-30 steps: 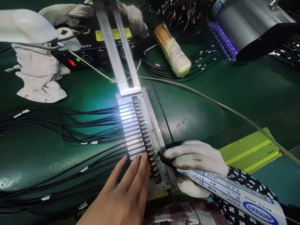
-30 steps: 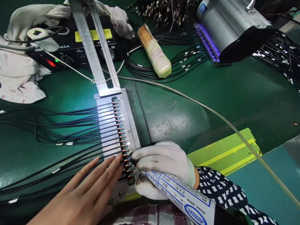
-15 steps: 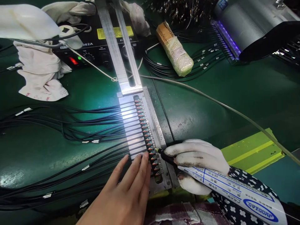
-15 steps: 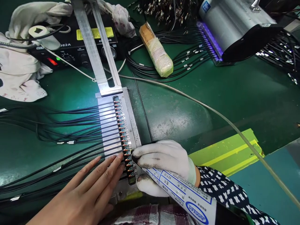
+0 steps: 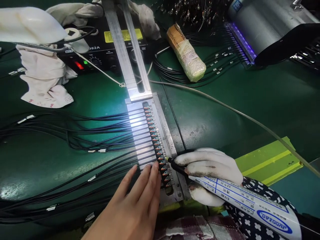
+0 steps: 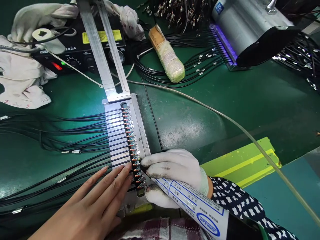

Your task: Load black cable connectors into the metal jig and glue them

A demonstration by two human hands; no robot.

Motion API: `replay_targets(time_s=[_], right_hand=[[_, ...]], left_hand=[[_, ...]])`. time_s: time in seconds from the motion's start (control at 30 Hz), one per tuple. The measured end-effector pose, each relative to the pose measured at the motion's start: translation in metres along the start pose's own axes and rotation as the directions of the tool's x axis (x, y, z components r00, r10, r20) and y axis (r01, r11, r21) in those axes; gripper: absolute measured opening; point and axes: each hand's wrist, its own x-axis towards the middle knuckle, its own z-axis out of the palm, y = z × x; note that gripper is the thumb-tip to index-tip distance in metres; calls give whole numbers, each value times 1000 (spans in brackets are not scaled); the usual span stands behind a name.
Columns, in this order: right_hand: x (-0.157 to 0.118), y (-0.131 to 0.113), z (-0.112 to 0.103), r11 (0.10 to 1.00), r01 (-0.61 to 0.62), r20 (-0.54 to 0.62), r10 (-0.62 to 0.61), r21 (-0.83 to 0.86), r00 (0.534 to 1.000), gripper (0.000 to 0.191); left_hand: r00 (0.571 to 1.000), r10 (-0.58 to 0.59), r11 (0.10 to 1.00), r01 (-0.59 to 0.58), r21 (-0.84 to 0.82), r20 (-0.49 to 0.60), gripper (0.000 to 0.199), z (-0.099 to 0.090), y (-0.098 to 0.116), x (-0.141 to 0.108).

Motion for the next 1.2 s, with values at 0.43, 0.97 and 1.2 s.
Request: replay_targets(time_s=[0.43, 0.97, 1.2], right_hand=[[2, -19, -12, 998, 19, 10, -18, -56, 1000, 12], [-8, -13, 0, 998, 1, 15, 0, -64, 1000, 13], [-10, -13, -1, 998, 2, 21, -1, -58, 1000, 15]], left_hand=[[999, -16, 1000, 16, 1, -42, 48, -4, 6, -2], [998, -15, 1000, 16, 18, -60, 49, -2, 8, -1], [999, -8, 999, 10, 35, -52, 48, -1, 8, -2]])
